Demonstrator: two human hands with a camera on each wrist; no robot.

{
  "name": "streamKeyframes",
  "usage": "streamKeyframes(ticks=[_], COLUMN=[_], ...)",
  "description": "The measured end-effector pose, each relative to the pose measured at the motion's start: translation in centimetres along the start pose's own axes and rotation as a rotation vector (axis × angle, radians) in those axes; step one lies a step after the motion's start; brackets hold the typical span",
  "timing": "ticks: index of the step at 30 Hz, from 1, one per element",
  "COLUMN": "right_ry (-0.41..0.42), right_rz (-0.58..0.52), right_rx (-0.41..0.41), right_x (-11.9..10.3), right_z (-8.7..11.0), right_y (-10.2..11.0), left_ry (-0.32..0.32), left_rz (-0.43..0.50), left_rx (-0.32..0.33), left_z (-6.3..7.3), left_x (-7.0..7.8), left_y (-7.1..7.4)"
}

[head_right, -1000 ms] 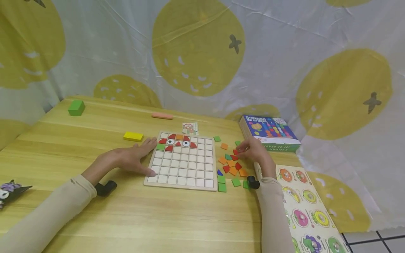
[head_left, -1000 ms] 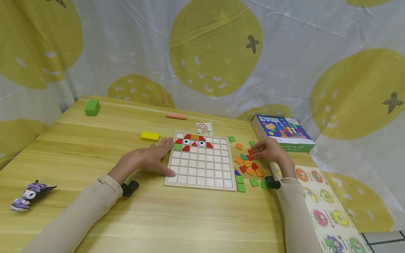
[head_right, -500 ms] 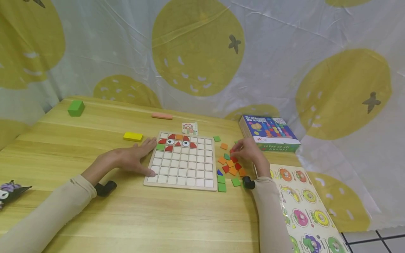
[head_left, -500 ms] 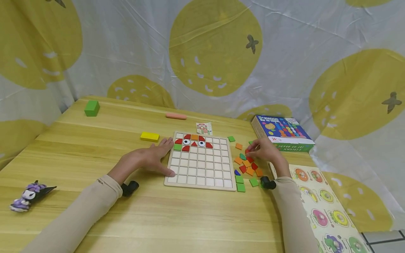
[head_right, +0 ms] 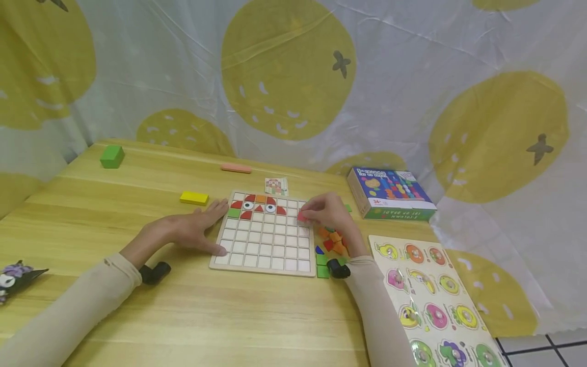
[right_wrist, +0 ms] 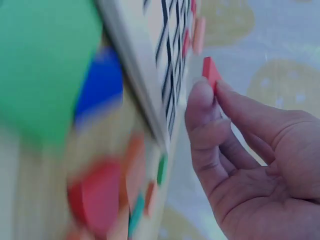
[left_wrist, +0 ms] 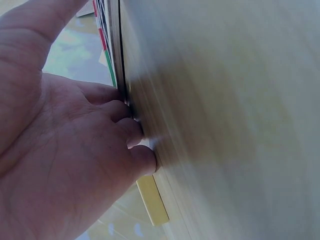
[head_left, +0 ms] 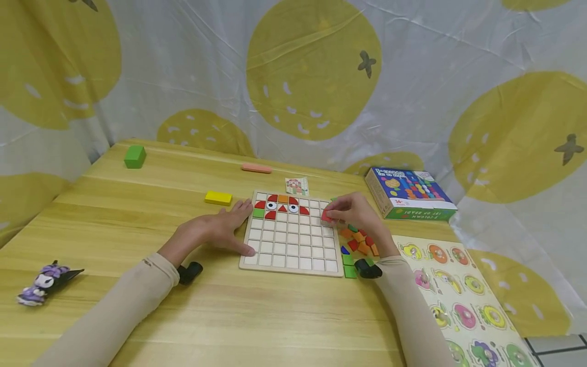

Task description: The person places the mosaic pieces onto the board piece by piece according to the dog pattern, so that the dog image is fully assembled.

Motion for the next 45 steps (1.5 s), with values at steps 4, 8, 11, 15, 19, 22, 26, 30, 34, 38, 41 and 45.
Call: streamKeyframes(ticks=[4, 8, 11, 15, 19, 22, 26, 30, 34, 38, 41, 45], right_ry=[0.004, 0.025, 0.052, 0.063, 0.039, 0.031, 0.033, 0.054, 0.077, 0.077, 0.072, 0.073], right_rz=[-0.041, -0.081, -0.085, -0.059, -0.03, -0.02, -0.019, 0.011, 0.047, 0.057, 0.054, 0.059], right_rx=[-0.037, -0.087, -0.111, -0.111, -0.105, -0.103, -0.101, -0.111, -0.125, -0.119, -0.087, -0.01], right_x=[-1.1, -2.4, -3.1, -3.5, -3.7, -3.8, -3.8, -3.8, -4.0, -4.1, -3.9, -2.8], right_z=[-1.2, -2.5, -3.4, -4.0, -4.1, -4.0, -3.8, -3.8, -3.6, -3.5, -3.3, -2.6], right_y=[-2.4, -4.4, -5.6, -6.4, -6.6, -6.6, -6.4, -6.5, -6.5, -6.2, -5.2, -2.4], left_ry=[0.008, 0.012, 0.014, 0.007, 0.007, 0.015, 0.018, 0.02, 0.017, 0.008, 0.002, 0.002], left_rz=[-0.002, -0.013, -0.012, -0.001, 0.0, -0.002, -0.003, -0.002, -0.002, 0.0, -0.005, -0.007], left_rx=[-0.005, -0.005, -0.004, -0.008, -0.008, -0.007, -0.01, -0.009, -0.007, -0.005, -0.009, -0.015], left_z=[-0.1, -0.2, -0.2, -0.1, -0.1, -0.1, -0.1, -0.1, -0.2, -0.1, -0.1, -0.2], left_x=[-0.2, -0.3, -0.3, -0.3, -0.2, -0.2, -0.2, -0.3, -0.2, -0.1, -0.2, -0.2], left_y=[-0.1, 0.0, 0.1, 0.1, 0.1, 0.1, 0.1, 0.0, 0.0, 0.1, 0.0, 0.0])
Point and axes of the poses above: each hand's wrist, its own z-axis away from the middle knuckle, its own y-axis out of the back of the hand, x = y × z, the point moved 7 cm from there along -z, towards the middle knuckle, and after that the axes turned 6 degrees about y, right-handed, at the moved point
